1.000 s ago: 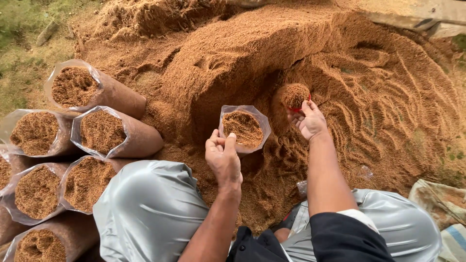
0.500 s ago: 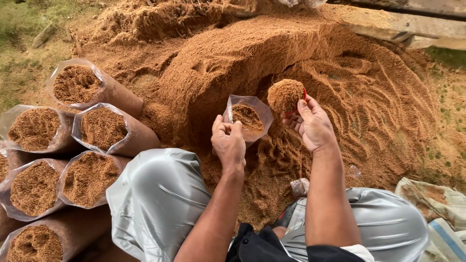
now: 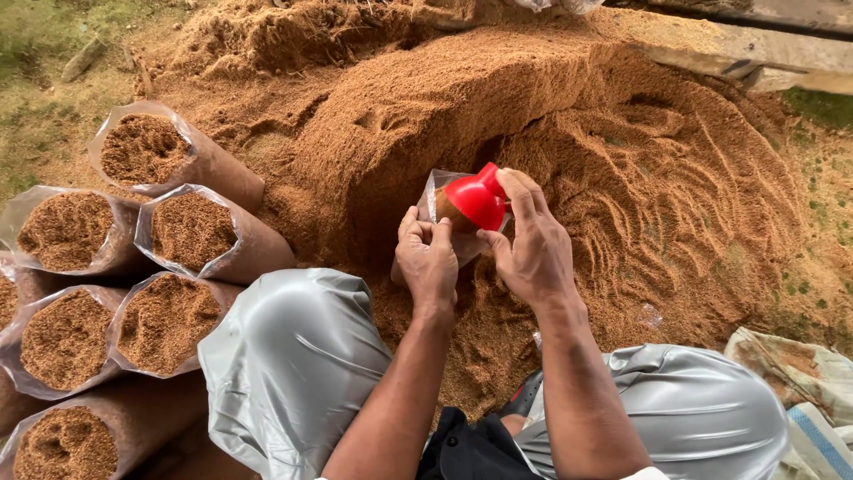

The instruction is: Filling plastic bags with substrate and packing it down by hand for mushroom cultivation

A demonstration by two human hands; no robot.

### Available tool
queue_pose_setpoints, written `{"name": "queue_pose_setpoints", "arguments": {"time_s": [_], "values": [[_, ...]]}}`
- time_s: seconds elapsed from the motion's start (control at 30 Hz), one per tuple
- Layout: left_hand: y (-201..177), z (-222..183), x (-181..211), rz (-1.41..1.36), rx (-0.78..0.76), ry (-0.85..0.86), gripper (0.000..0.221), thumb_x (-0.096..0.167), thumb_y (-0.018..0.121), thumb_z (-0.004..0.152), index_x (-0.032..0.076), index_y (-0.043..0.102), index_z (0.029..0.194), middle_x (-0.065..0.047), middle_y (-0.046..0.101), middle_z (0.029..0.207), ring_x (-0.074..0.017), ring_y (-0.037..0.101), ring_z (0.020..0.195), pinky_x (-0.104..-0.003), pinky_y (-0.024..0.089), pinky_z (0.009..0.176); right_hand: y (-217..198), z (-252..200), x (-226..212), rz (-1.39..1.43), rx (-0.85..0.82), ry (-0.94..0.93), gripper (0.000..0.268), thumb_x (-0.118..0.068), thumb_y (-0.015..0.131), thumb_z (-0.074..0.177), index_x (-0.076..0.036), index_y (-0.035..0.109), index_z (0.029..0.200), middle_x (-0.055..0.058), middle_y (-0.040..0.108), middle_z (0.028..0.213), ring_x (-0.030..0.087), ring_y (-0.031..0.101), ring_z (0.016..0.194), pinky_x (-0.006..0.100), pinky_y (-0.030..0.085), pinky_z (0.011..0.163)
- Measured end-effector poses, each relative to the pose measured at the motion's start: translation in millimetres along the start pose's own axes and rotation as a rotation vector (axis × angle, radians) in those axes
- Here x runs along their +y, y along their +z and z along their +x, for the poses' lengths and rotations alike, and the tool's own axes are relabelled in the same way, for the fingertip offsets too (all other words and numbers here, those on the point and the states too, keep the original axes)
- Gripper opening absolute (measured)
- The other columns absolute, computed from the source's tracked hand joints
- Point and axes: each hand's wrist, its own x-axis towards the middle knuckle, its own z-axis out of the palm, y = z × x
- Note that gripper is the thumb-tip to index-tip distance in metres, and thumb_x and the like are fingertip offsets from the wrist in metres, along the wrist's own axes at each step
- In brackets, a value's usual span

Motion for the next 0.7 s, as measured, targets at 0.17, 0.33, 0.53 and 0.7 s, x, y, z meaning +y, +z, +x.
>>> {"name": "queue_pose_setpoints", "arguments": {"time_s": [0.17,0.33,0.53,0.7], "values": [[-4.4,-0.1,4.4,0.013,0.007,-0.012,0.021,0.01,0.071,0.082,-0.002,0.059,0.07,-0.032,0.052,0.145,-0.0451,0.043,0.142,-0.054,0.035,0.114,-12.1,8.2,0.5,0.237,0.092,-0.07,0.063,-0.007,0.076,0.09,0.001,0.046,0.144,0.029,0.05,0.142,0.049,0.059,0.121,0.058,0.054,0.098],[-6.6,-1.8,3.5,0.034,0.007,-0.014,0.022,0.012,0.073,0.081,-0.001,0.06,0.07,-0.03,0.055,0.143,-0.0452,0.046,0.14,-0.054,0.037,0.112,-12.0,11.8,38.0,0.522,0.184,0.07,0.059,-0.005,0.072,0.095,-0.002,0.042,0.146,0.025,0.047,0.142,0.042,0.066,0.112,0.049,0.062,0.089],[-11.2,-1.6,1.9,0.003,0.023,-0.055,0.019,0.012,0.072,0.081,0.001,0.062,0.068,-0.028,0.055,0.143,-0.0423,0.047,0.141,-0.054,0.037,0.112,57.3,-9.5,185.9,0.781,0.495,0.482,0.055,-0.006,0.073,0.102,-0.012,0.04,0.146,0.014,0.049,0.139,0.027,0.069,0.108,0.031,0.068,0.079],[-18.0,-1.3,8.2,-0.091,-0.006,-0.056,0.015,0.003,0.067,0.082,-0.005,0.062,0.071,-0.037,0.048,0.146,-0.0467,0.046,0.141,-0.054,0.037,0.115,180.9,-75.4,360.3,0.015,0.564,1.293,0.066,-0.048,0.095,0.072,-0.038,0.064,0.129,0.002,0.056,0.12,0.021,0.068,0.102,0.034,0.065,0.075]]}}
